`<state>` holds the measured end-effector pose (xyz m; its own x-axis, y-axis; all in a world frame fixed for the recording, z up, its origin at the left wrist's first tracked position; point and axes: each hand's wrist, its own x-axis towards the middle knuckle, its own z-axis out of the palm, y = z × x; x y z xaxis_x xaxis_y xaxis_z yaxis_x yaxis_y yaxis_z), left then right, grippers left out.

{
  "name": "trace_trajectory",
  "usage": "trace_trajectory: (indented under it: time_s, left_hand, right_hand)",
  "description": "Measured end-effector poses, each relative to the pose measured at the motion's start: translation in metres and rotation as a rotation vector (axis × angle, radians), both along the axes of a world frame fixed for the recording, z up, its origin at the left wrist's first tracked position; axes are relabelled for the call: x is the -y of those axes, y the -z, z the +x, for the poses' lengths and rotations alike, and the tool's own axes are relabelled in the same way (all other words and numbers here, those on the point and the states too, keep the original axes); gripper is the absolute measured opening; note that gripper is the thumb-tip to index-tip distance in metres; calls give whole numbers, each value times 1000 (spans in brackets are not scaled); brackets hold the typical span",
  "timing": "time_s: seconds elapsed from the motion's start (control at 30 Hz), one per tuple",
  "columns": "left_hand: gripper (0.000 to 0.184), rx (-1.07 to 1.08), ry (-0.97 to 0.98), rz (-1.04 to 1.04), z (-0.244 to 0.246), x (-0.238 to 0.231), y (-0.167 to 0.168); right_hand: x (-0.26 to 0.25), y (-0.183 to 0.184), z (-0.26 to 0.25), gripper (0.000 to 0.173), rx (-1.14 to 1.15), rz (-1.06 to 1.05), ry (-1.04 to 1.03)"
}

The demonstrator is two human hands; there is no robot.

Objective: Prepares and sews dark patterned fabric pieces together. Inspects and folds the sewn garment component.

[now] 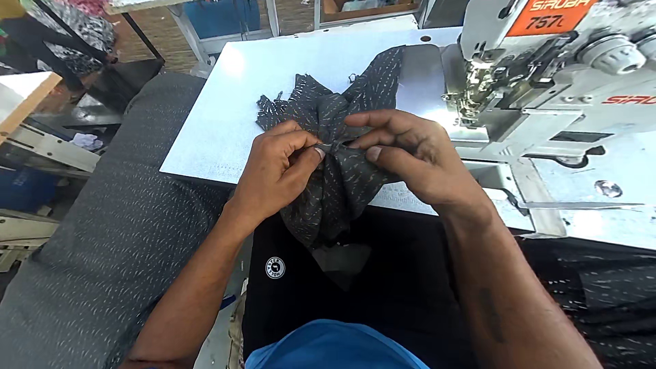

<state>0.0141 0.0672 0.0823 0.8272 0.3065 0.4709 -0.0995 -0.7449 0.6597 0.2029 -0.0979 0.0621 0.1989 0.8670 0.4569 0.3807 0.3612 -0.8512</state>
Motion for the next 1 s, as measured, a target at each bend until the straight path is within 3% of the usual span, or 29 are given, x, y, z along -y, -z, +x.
trace_trajectory:
  time_s: [0.8, 0.93, 1.0]
  left_hand:
    - [18, 13, -15, 25, 2, 4, 4]
    - [17, 36, -24, 48, 0, 15, 3]
    - [16, 0, 91, 29, -4, 24, -1]
  right_hand:
    - [2, 3, 1, 46, -111, 4, 0]
    - [11, -3, -9, 56, 169, -37, 48]
    - [18, -1, -15, 47, 412, -23, 135]
